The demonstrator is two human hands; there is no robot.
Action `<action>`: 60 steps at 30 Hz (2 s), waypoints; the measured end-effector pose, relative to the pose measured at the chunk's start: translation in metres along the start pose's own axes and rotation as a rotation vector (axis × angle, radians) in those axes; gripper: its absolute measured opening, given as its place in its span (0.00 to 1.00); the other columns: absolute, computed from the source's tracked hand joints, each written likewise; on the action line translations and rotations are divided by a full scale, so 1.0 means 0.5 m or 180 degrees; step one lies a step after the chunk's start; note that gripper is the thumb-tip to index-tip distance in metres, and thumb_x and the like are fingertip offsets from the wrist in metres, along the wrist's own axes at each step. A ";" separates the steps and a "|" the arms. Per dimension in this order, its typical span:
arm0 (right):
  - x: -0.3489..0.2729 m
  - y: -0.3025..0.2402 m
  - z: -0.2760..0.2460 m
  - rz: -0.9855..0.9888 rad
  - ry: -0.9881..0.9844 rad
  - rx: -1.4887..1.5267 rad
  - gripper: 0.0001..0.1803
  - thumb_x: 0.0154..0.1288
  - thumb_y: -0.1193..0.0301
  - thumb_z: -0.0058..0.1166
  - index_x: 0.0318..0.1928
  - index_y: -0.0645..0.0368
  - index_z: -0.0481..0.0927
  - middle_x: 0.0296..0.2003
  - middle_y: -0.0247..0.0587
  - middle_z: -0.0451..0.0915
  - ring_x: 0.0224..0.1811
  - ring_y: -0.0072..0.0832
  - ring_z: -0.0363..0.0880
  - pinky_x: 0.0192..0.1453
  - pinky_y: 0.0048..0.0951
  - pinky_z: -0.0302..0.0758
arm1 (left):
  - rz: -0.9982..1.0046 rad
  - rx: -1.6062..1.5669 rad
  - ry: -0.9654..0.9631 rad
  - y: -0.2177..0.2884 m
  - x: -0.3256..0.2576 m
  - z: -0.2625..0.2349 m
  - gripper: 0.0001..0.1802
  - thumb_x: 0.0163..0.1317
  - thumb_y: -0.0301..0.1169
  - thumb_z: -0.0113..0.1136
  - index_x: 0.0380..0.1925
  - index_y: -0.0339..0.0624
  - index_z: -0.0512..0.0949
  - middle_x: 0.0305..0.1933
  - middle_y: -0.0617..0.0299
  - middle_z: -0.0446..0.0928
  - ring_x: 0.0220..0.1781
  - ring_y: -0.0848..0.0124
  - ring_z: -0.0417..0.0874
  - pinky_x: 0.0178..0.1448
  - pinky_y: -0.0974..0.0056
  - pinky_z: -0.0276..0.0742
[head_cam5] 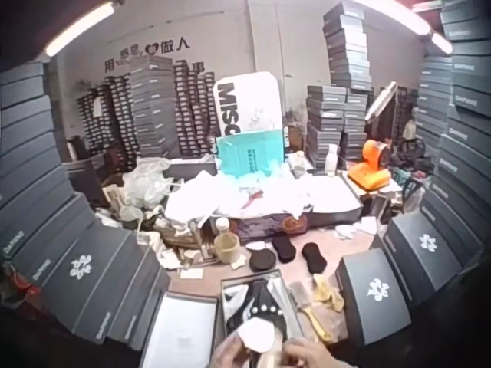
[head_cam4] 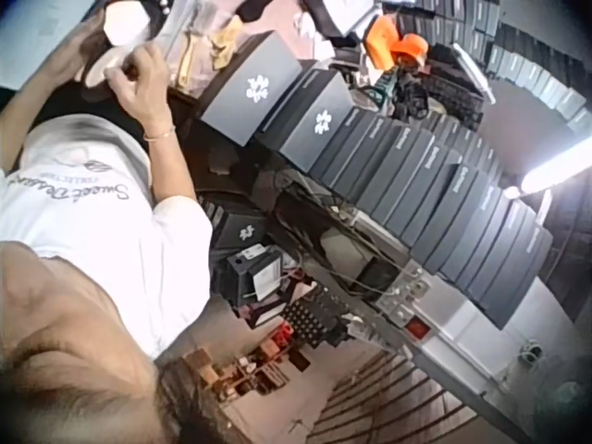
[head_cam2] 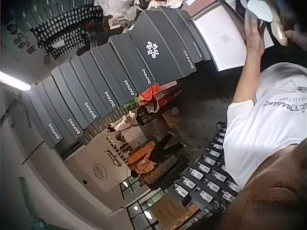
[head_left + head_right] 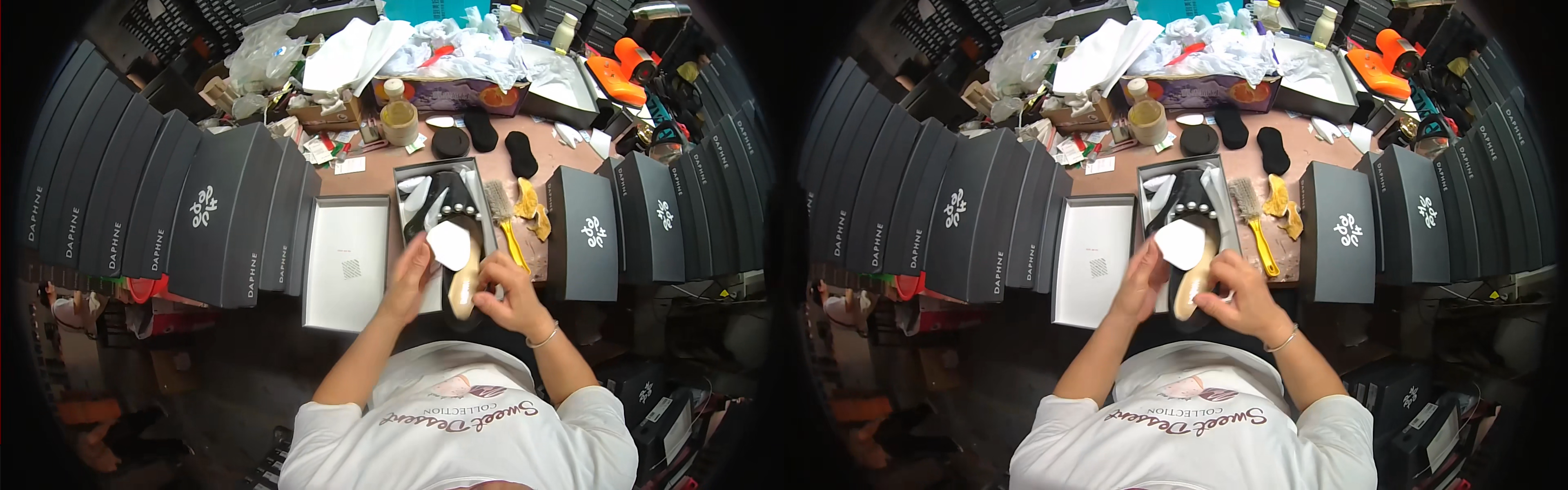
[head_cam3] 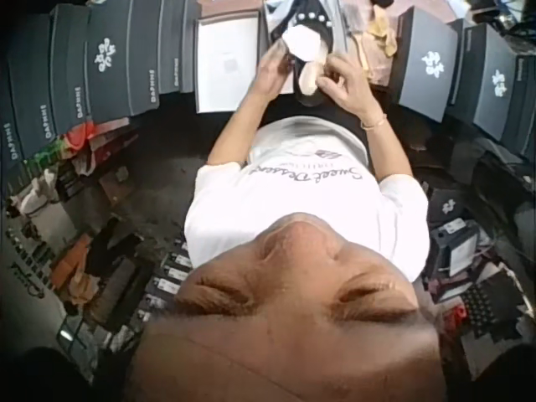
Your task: Inspecting, cleaning, and packaging high-heeled shoes into boxes at a manufacturing station.
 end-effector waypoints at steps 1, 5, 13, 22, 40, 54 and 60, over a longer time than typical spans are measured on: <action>-0.002 -0.005 0.028 0.0012 -0.0077 0.0296 0.17 0.55 0.63 0.66 0.30 0.63 0.74 0.31 0.39 0.69 0.26 0.25 0.71 0.29 0.23 0.71 | -0.0291 -0.0495 0.0066 -0.003 -0.019 0.024 0.34 0.66 0.55 0.51 0.62 0.42 0.67 0.54 0.58 0.76 0.53 0.63 0.78 0.59 0.58 0.73; 0.009 -0.020 0.064 0.0749 -0.0537 0.0383 0.21 0.53 0.62 0.68 0.39 0.62 0.75 0.30 0.39 0.74 0.27 0.27 0.76 0.31 0.25 0.74 | -0.0694 -0.1175 0.0012 -0.023 -0.071 0.020 0.32 0.70 0.53 0.33 0.59 0.39 0.68 0.55 0.52 0.76 0.53 0.62 0.79 0.56 0.57 0.77; 0.009 0.007 0.085 0.0783 0.0067 0.1101 0.17 0.63 0.76 0.56 0.52 0.62 0.70 0.28 0.36 0.76 0.24 0.22 0.77 0.28 0.23 0.74 | -0.0294 -0.1005 0.0443 0.016 -0.133 0.056 0.35 0.70 0.59 0.36 0.61 0.40 0.65 0.61 0.55 0.71 0.60 0.64 0.74 0.66 0.58 0.67; -0.014 -0.033 0.097 0.0245 -0.0682 -0.0454 0.20 0.56 0.78 0.59 0.50 0.63 0.75 0.49 0.52 0.72 0.44 0.41 0.77 0.45 0.34 0.75 | -0.0092 -0.0971 0.0522 0.041 -0.123 0.004 0.36 0.67 0.61 0.42 0.56 0.39 0.68 0.56 0.56 0.73 0.58 0.66 0.74 0.63 0.58 0.69; 0.060 -0.039 0.219 -0.0984 -0.0521 -0.1389 0.15 0.53 0.74 0.52 0.43 0.61 0.74 0.30 0.41 0.71 0.30 0.35 0.74 0.34 0.33 0.73 | -0.0320 -0.0843 0.0400 0.032 -0.154 -0.025 0.40 0.69 0.61 0.38 0.67 0.40 0.55 0.66 0.57 0.63 0.69 0.66 0.61 0.72 0.59 0.55; 0.241 0.206 0.144 -0.1313 -0.1180 -0.3193 0.09 0.58 0.72 0.49 0.39 0.52 0.80 0.43 0.34 0.77 0.53 0.33 0.71 0.60 0.43 0.65 | 0.1816 0.3787 0.1727 0.177 -0.031 -0.245 0.31 0.66 0.35 0.56 0.65 0.32 0.60 0.63 0.44 0.68 0.65 0.55 0.70 0.68 0.58 0.63; 0.281 0.177 0.029 -0.1171 -0.0093 -0.2057 0.08 0.56 0.75 0.52 0.38 0.57 0.77 0.45 0.41 0.78 0.51 0.40 0.74 0.60 0.39 0.66 | 0.1574 0.2049 0.0464 0.137 -0.084 -0.095 0.24 0.62 0.24 0.59 0.58 0.31 0.69 0.58 0.50 0.72 0.60 0.62 0.75 0.62 0.60 0.72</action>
Point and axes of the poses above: each hand's wrist, its own x-axis towards the middle knuckle, its own z-axis out of the palm, y = z × x, the point moved 4 cm from there along x, towards the middle knuckle
